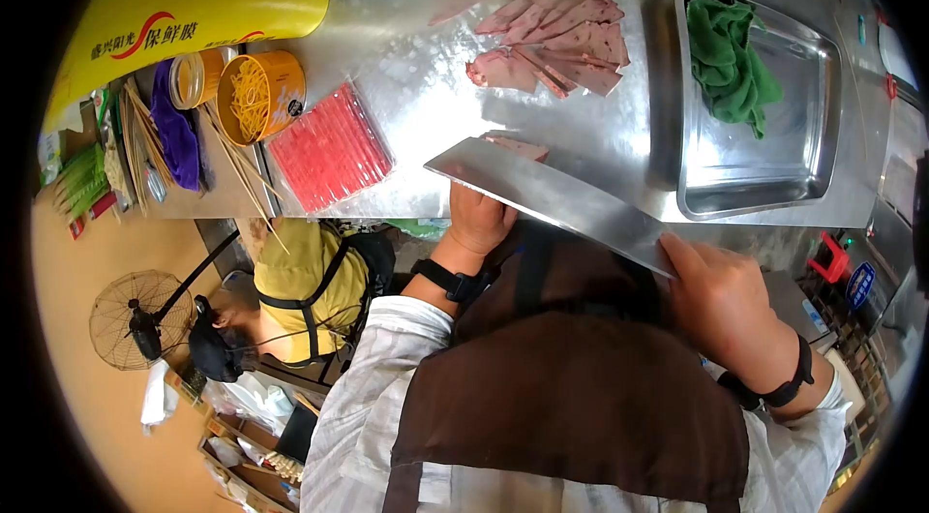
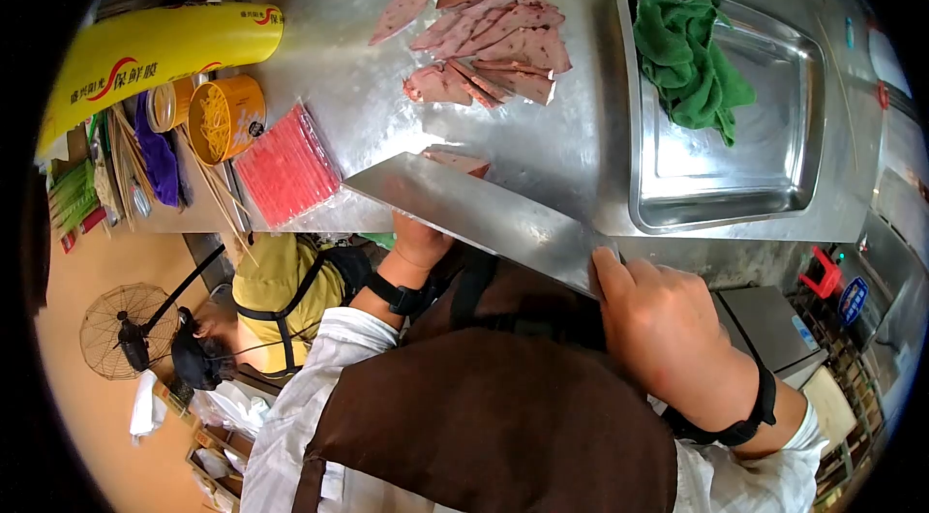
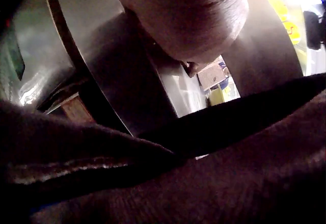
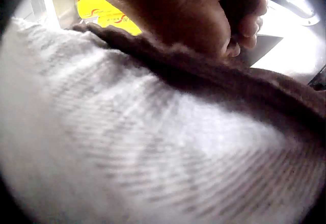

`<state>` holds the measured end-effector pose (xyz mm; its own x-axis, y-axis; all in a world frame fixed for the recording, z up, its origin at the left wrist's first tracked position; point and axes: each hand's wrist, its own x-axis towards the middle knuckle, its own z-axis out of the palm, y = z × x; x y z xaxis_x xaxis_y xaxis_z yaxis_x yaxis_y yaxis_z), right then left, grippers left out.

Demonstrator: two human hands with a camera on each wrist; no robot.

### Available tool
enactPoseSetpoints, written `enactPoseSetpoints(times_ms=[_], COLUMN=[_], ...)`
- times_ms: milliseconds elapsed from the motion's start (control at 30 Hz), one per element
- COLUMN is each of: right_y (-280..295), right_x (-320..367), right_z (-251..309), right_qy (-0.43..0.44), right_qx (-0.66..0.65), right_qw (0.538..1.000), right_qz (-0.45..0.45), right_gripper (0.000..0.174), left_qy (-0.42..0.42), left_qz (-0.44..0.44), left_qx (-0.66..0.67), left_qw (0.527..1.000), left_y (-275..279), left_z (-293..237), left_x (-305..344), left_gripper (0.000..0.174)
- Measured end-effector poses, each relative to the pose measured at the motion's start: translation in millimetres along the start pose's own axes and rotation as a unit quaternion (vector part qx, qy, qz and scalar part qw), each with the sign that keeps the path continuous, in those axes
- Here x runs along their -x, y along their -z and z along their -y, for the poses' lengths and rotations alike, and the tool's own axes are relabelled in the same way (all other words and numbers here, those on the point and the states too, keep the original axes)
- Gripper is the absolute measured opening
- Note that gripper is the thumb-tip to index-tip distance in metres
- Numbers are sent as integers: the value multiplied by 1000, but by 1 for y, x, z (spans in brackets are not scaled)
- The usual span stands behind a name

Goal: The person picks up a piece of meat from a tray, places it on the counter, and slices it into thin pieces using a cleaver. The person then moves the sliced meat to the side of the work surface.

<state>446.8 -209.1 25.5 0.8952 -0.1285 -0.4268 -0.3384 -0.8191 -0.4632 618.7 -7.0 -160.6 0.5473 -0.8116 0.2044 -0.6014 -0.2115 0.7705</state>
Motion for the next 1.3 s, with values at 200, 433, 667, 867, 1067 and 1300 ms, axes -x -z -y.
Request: enactPoseSetpoints(times_ms=[200,433,667,867,1067,1300], right_y=[5,0,0,-1,-1,15], right_x=[0,-3,-12,-20,-29,-20], right_z=[2,1,-2,-5,-6,8], right_qy=[6,12,-1,3,4,-2], right_qx=[14,32,43,18,33,44], right_qw=[1000,999,998,999,997,998], right_qz=[3,16,36,41,69,53], right_gripper=[18,15,15,15,17,21], left_qy=[128,50,-8,-12,-5,68], left_qz=[38,55,28,-13,-21,44], left_qx=[89,-8,-51,-58,-56,35], left_qw=[987,997,998,998,998,996], left_y=[-16,-13,-13,-4,-5,-10], left_z=[25,26,28,9,7,19], left_x=[30,35,33,18,16,21], left_gripper=[37,48,47,42,41,44])
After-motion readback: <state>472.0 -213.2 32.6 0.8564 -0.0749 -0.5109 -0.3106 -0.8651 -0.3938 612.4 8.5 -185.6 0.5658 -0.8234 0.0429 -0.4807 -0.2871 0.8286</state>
